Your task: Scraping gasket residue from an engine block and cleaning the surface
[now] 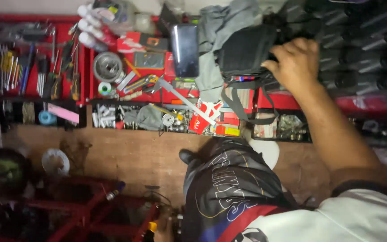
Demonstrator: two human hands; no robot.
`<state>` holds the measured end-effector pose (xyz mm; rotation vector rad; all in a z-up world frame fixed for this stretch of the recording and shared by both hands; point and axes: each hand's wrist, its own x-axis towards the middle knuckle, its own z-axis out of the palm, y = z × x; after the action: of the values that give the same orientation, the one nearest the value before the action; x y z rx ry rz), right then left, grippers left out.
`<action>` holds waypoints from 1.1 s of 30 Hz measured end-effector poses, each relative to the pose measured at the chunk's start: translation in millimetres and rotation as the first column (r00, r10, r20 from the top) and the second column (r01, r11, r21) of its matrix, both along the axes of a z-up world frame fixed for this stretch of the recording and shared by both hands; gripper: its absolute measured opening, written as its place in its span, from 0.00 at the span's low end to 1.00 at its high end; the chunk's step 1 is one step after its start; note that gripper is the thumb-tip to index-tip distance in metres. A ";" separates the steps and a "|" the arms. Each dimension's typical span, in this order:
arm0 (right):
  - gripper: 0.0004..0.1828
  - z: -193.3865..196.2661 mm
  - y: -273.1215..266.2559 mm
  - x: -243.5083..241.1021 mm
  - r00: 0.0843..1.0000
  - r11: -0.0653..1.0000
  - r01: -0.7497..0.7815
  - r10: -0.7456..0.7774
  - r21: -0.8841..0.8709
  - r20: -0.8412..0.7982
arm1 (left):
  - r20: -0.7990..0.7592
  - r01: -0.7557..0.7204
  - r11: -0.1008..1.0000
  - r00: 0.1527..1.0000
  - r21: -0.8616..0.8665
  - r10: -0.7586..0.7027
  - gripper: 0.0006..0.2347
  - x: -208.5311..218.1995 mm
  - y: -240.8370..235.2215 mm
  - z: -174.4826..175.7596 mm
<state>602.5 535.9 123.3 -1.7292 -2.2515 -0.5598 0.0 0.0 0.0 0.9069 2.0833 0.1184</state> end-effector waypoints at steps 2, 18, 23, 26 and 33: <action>0.21 0.5 5.6 -7.6 1.000 0.999 0.011 -0.011 -0.047 0.005 | 0.007 0.051 0.999 0.999 0.011 -0.051 0.24 -3.9 100.6 -12.1; 0.27 16.0 27.5 -45.6 0.986 0.988 0.094 -0.109 -0.118 -0.126 | -0.520 0.853 0.262 0.489 0.451 -0.700 0.19 245.1 520.2 180.3; 0.29 9.7 8.5 -36.2 0.980 0.980 0.126 -0.147 -0.156 -0.131 | -0.544 0.719 0.445 0.695 0.533 -0.471 0.24 247.8 550.7 128.4; 0.30 -28.9 3.8 -21.3 0.971 0.998 0.041 -0.053 -0.053 -0.235 | -0.579 0.597 0.546 0.782 0.588 -0.231 0.36 261.6 585.9 113.9; 0.32 -13.3 5.9 -21.7 0.961 0.999 0.005 -0.019 -0.049 -0.276 | -0.520 0.486 0.671 0.837 0.560 -0.172 0.47 295.2 650.4 111.5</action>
<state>580.8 541.8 110.0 -1.7235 -2.0747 -0.2483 295.2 650.4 111.5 1.9161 2.2416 0.5571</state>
